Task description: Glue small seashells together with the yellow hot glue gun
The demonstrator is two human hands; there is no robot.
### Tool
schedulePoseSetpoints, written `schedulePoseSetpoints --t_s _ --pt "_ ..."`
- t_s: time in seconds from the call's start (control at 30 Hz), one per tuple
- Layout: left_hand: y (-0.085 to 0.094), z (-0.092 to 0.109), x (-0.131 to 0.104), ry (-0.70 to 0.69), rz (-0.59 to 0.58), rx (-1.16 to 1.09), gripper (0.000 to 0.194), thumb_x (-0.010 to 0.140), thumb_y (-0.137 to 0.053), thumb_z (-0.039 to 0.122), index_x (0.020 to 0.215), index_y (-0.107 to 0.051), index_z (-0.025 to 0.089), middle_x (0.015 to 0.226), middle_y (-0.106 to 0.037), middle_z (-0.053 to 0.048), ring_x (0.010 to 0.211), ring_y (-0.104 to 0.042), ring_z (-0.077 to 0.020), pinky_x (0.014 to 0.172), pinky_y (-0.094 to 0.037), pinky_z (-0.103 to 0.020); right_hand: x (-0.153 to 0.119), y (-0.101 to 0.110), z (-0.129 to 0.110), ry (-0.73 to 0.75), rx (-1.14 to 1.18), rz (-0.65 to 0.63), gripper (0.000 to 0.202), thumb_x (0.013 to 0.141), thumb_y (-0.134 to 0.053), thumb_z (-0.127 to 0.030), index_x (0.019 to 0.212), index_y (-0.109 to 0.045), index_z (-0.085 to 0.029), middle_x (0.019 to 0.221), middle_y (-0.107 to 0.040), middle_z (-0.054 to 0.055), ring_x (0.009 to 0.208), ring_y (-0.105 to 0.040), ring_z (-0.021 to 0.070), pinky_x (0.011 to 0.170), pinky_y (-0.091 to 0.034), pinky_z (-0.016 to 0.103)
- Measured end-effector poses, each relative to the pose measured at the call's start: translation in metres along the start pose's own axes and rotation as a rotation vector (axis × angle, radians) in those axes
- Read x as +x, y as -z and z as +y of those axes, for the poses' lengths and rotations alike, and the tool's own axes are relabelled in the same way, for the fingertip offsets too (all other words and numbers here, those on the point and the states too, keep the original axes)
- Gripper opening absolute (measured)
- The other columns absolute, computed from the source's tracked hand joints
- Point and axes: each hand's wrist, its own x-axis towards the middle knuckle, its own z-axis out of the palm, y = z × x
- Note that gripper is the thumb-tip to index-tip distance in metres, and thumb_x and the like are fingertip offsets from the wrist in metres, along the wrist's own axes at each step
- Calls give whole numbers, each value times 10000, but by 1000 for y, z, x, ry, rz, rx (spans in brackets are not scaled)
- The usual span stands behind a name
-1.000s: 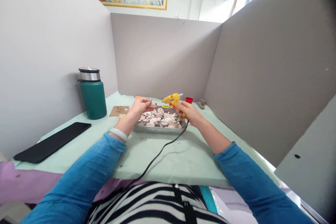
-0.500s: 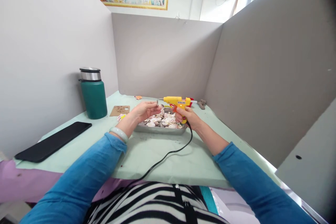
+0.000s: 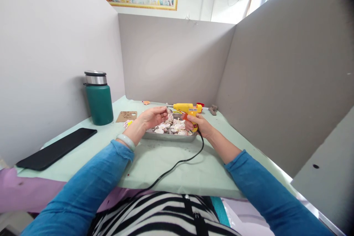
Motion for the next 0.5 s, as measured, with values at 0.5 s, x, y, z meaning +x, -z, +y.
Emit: schedulePoseSetpoints --t_s 0.5 --pt "-5 1 -2 -23 31 -31 29 754 -611 81 737 -616 104 614 -581 -23 573 -552 -87 625 -483 -232 -2 2 0 -37 -7 -51 257 765 -606 -395 877 -597 -164 466 -375 -69 425 -330 83 469 -307 244"
